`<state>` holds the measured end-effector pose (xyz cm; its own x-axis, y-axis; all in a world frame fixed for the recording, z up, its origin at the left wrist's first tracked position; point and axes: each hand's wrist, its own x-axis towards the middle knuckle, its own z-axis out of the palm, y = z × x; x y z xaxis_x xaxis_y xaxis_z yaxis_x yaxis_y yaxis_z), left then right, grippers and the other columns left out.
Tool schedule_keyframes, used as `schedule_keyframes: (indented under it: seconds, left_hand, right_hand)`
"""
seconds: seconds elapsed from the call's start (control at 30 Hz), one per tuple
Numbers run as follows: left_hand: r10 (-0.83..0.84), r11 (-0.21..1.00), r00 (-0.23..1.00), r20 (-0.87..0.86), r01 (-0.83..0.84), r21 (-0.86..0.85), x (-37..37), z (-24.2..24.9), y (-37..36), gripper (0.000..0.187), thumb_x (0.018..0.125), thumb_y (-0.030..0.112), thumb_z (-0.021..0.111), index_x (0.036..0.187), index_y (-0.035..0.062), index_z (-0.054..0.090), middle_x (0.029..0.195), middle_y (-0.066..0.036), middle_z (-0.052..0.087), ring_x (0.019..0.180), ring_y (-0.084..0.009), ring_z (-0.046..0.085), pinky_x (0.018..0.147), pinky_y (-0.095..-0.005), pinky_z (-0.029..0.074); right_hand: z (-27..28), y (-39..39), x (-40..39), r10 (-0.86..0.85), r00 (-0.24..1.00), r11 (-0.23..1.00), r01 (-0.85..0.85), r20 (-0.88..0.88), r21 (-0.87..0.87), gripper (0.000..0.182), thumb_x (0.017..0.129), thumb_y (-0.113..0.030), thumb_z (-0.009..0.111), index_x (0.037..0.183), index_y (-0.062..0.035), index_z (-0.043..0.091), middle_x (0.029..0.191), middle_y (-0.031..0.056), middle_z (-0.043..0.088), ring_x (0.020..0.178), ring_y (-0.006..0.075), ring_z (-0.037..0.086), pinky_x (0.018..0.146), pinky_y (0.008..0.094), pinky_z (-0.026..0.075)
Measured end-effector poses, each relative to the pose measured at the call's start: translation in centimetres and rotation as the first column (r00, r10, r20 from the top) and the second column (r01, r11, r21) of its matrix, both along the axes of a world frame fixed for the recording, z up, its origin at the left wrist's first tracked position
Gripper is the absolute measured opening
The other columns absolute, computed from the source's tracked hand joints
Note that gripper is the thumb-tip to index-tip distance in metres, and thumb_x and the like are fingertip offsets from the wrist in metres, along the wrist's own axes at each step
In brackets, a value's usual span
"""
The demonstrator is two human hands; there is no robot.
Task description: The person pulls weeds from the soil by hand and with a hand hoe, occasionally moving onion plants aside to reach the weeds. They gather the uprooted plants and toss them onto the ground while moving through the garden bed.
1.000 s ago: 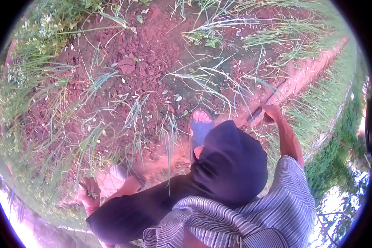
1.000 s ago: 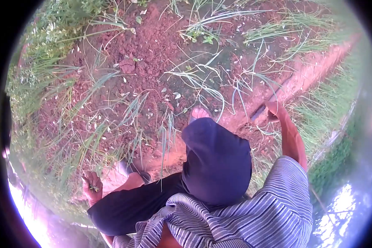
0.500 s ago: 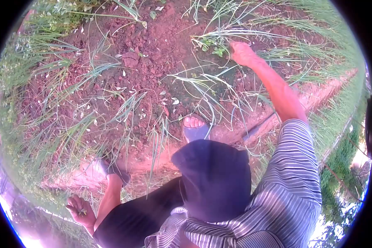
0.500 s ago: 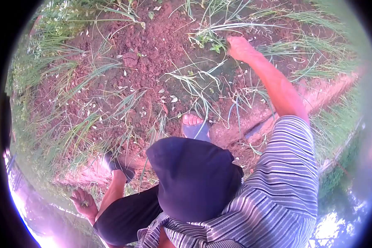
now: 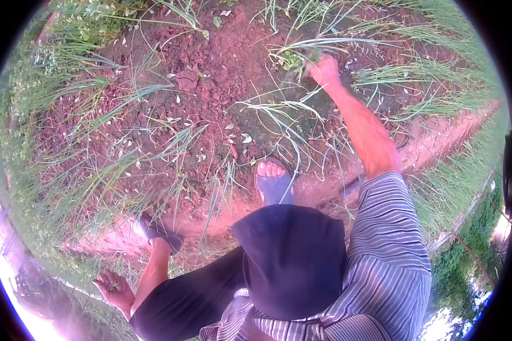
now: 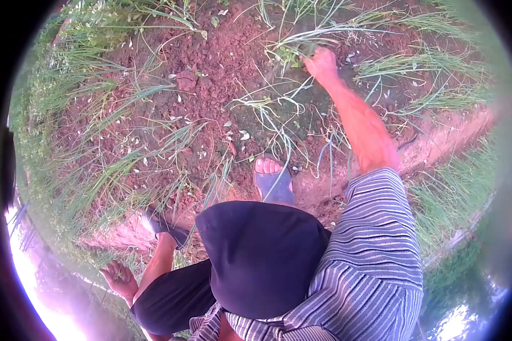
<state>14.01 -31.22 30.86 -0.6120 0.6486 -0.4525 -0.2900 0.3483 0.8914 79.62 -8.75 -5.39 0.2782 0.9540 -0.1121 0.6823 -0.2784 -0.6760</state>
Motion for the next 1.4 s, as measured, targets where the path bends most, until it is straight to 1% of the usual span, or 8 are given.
schedule_keyframes:
  seconds: [0.13,0.4,0.7,0.8,0.93,1.0,1.07,1.4]
  left_hand:
    - [0.036,0.999,0.997,-0.064,-0.037,-0.027,0.0,0.0,-0.3,0.038,0.102,0.041,0.045,0.077,0.0124,0.041,0.070,0.000,0.036,0.044,-0.0074,0.022,0.039,-0.0215,0.021]
    - [0.024,1.000,0.999,-0.041,-0.024,-0.009,0.2,-0.2,0.4,0.038,0.102,0.042,0.047,0.078,0.0123,0.041,0.072,0.000,0.037,0.044,-0.0078,0.024,0.039,-0.0209,0.022]
    - [0.042,0.999,0.999,-0.024,-0.042,-0.003,-0.3,-0.5,-0.8,0.037,0.101,0.042,0.048,0.080,0.0124,0.043,0.073,-0.001,0.040,0.043,-0.0076,0.025,0.038,-0.0211,0.023]
    - [0.053,0.999,0.998,-0.034,-0.053,-0.005,-0.1,-0.7,-0.5,0.037,0.101,0.043,0.048,0.080,0.0125,0.044,0.073,-0.001,0.040,0.043,-0.0077,0.025,0.038,-0.0214,0.023]
    - [0.054,0.998,0.998,-0.043,-0.056,-0.031,0.0,-0.3,-0.5,0.036,0.102,0.043,0.046,0.081,0.0125,0.045,0.074,0.000,0.040,0.044,-0.0079,0.024,0.038,-0.0216,0.023]
    - [0.044,0.998,0.998,-0.033,-0.046,-0.038,-0.1,-0.6,-0.3,0.036,0.102,0.042,0.046,0.082,0.0123,0.045,0.074,0.000,0.039,0.044,-0.0079,0.024,0.039,-0.0214,0.023]
    - [0.021,1.000,1.000,-0.020,-0.021,-0.015,-0.2,-0.8,-0.3,0.036,0.102,0.042,0.045,0.082,0.0123,0.044,0.074,-0.001,0.039,0.044,-0.0078,0.024,0.039,-0.0213,0.023]
    - [0.066,0.997,0.996,-0.064,-0.068,-0.028,0.5,-0.7,-0.2,0.036,0.103,0.042,0.043,0.082,0.0124,0.041,0.074,0.000,0.038,0.045,-0.0078,0.024,0.040,-0.0213,0.023]
  right_hand:
    - [1.8,-2.5,0.2,-0.396,0.627,0.885,0.454,-0.670,-0.098,0.018,0.081,-0.015,0.075,0.093,-0.0022,0.069,0.071,0.0067,0.068,0.062,0.0167,0.064,0.058,0.0312,0.054]
    - [3.8,0.4,-2.1,0.389,0.860,0.918,-0.332,0.331,-0.216,0.071,0.076,-0.042,0.076,0.137,-0.0186,0.048,0.122,0.0204,0.060,0.113,0.0351,0.058,0.091,0.0423,0.050]
    - [-2.1,1.9,-3.0,0.317,0.814,0.933,-0.359,0.486,-0.009,0.039,0.085,-0.040,0.066,0.107,-0.0076,0.068,0.076,0.0149,0.066,0.066,0.0315,0.066,0.061,0.0414,0.054]
    - [-1.2,2.5,-3.0,0.016,0.998,0.984,-0.027,-0.064,-0.175,0.034,0.087,-0.034,0.069,0.099,-0.0026,0.069,0.072,0.0112,0.066,0.054,0.0249,0.063,0.051,0.0376,0.051]
    - [1.2,0.9,-2.0,-0.317,0.424,0.948,0.144,-0.848,-0.282,0.017,0.084,-0.010,0.074,0.098,-0.0016,0.068,0.073,0.0054,0.067,0.053,0.0126,0.061,0.044,0.0244,0.047]
    - [2.3,0.7,-2.0,0.092,0.956,0.981,-0.135,-0.280,-0.139,0.031,0.088,-0.025,0.068,0.110,-0.0033,0.066,0.088,0.0106,0.069,0.070,0.0233,0.066,0.058,0.0357,0.054]
    - [0.3,-0.1,-1.4,0.512,0.738,0.823,-0.568,0.439,-0.006,0.037,0.088,-0.033,0.065,0.115,-0.0072,0.065,0.099,0.0137,0.069,0.082,0.0301,0.068,0.070,0.0413,0.056]
    - [-0.3,1.0,-6.8,0.522,0.806,0.852,-0.509,0.281,-0.123,0.026,0.081,-0.026,0.067,0.101,-0.0098,0.071,0.093,0.0126,0.068,0.089,0.0314,0.066,0.078,0.0411,0.055]
